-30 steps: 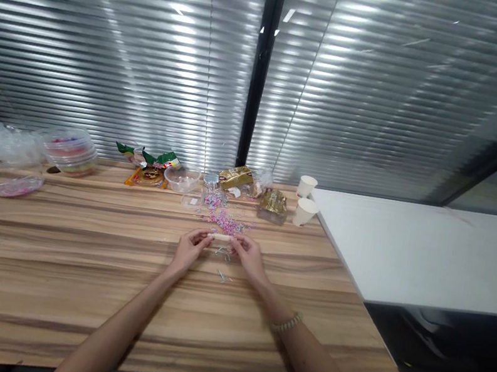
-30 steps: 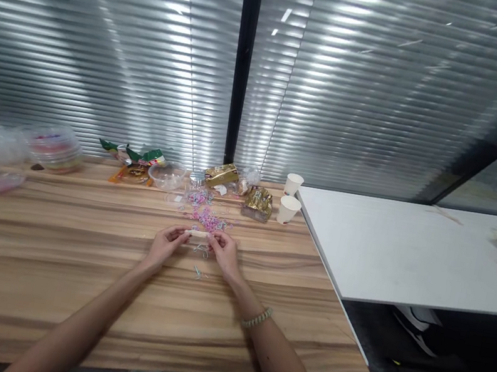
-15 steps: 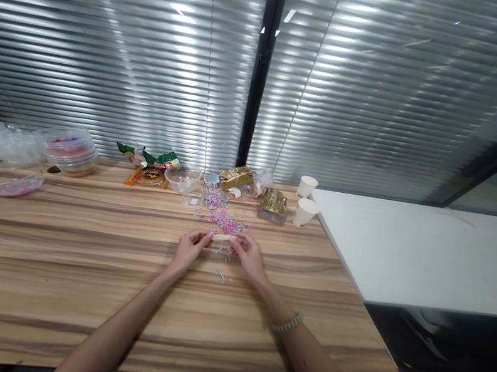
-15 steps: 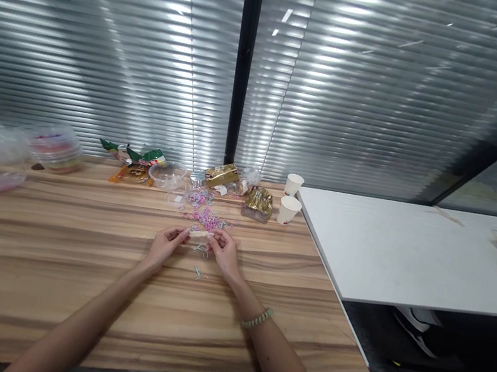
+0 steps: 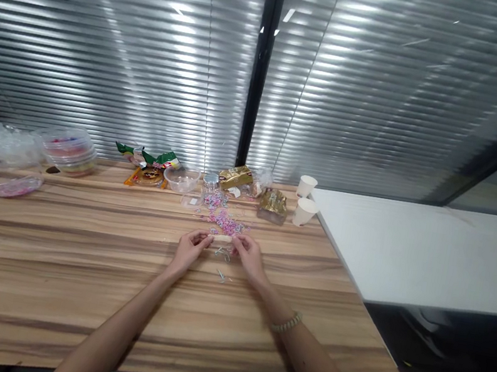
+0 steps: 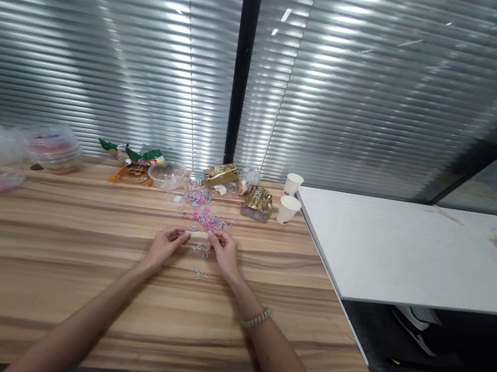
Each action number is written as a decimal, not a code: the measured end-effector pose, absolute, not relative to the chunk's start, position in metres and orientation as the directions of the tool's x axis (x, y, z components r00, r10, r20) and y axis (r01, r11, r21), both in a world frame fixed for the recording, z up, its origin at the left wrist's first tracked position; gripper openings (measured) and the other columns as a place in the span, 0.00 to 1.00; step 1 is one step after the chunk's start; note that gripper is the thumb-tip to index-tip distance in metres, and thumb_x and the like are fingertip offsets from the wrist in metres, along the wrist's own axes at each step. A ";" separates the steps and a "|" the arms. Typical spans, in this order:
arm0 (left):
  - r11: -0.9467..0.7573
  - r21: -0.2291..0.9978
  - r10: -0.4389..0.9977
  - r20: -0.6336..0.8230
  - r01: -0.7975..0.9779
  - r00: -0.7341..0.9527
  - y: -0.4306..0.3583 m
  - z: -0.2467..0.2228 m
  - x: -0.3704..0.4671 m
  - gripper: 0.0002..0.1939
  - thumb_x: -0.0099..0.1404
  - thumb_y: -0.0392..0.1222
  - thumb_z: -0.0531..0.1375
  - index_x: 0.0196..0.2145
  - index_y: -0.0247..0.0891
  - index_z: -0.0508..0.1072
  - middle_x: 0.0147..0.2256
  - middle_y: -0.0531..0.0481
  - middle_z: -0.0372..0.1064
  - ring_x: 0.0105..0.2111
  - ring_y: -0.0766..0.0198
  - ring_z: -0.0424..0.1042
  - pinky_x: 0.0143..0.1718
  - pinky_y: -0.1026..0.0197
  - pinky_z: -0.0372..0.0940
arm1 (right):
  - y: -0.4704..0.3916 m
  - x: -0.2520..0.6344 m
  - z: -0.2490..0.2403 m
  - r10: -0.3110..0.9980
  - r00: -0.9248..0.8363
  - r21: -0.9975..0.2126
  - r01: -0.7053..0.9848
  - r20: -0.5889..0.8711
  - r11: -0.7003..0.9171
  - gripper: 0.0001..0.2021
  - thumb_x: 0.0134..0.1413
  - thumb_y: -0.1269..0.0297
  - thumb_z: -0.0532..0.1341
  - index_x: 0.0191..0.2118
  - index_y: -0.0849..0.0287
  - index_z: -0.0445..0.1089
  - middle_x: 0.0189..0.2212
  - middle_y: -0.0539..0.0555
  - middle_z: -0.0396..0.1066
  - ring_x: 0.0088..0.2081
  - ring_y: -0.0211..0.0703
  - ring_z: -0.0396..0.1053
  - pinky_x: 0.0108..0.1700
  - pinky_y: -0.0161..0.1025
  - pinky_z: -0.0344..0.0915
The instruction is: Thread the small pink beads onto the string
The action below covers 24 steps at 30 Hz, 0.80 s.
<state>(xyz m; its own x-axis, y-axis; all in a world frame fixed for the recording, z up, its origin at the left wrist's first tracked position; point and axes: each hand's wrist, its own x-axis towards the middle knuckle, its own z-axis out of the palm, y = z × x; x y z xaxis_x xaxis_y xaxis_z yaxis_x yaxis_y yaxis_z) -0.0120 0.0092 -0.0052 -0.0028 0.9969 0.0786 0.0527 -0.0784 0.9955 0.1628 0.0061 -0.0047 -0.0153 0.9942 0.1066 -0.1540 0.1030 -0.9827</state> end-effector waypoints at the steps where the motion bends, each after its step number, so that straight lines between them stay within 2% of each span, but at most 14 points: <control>1: -0.082 0.995 0.997 0.083 0.056 -0.003 0.009 -0.005 -0.012 0.19 0.49 0.52 0.64 0.32 0.32 0.74 0.28 0.46 0.73 0.28 0.62 0.71 0.32 0.62 0.65 | 0.006 0.162 -0.005 0.995 -0.016 -0.981 -0.171 0.100 0.096 0.19 0.39 0.47 0.64 0.27 0.60 0.66 0.17 0.47 0.65 0.20 0.36 0.63 0.25 0.34 0.62; 6: -0.100 0.993 0.995 0.100 0.059 -0.001 0.008 -0.003 -0.012 0.18 0.51 0.53 0.63 0.30 0.33 0.73 0.25 0.49 0.71 0.26 0.64 0.69 0.30 0.63 0.63 | 0.006 0.161 -0.006 0.997 -0.018 -0.973 -0.220 0.072 0.066 0.20 0.35 0.49 0.66 0.32 0.60 0.67 0.21 0.49 0.68 0.22 0.37 0.65 0.27 0.35 0.65; 16: -0.121 0.985 0.993 0.119 0.122 0.019 0.008 0.000 -0.012 0.19 0.53 0.56 0.60 0.23 0.34 0.72 0.21 0.51 0.69 0.24 0.64 0.68 0.29 0.64 0.62 | 0.007 0.162 -0.006 0.996 -0.007 -0.977 -0.194 0.087 0.084 0.20 0.36 0.47 0.65 0.30 0.60 0.67 0.22 0.50 0.68 0.23 0.37 0.65 0.28 0.35 0.65; 21: -0.095 0.994 0.995 0.094 0.054 0.019 0.008 -0.003 -0.012 0.21 0.50 0.54 0.63 0.34 0.34 0.75 0.29 0.46 0.74 0.27 0.63 0.70 0.31 0.62 0.65 | 0.006 0.162 -0.005 0.994 0.000 -0.982 -0.155 0.111 0.110 0.19 0.39 0.47 0.64 0.29 0.60 0.67 0.19 0.48 0.65 0.22 0.36 0.63 0.26 0.34 0.62; 24: -0.092 0.992 0.996 0.092 0.080 0.008 0.008 -0.005 -0.012 0.21 0.49 0.54 0.64 0.34 0.34 0.76 0.29 0.46 0.74 0.26 0.63 0.69 0.29 0.62 0.64 | 0.005 0.163 -0.003 0.994 -0.006 -0.984 -0.140 0.113 0.111 0.19 0.40 0.46 0.63 0.27 0.60 0.67 0.17 0.48 0.63 0.21 0.35 0.62 0.25 0.33 0.61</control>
<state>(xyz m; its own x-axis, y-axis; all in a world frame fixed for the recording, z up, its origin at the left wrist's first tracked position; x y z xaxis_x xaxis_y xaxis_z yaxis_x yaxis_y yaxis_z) -0.0117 0.0084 -0.0051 0.0084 0.9957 0.0918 0.0803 -0.0922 0.9925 0.1626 0.0053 -0.0034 -0.0060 0.9936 0.1131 -0.1396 0.1112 -0.9839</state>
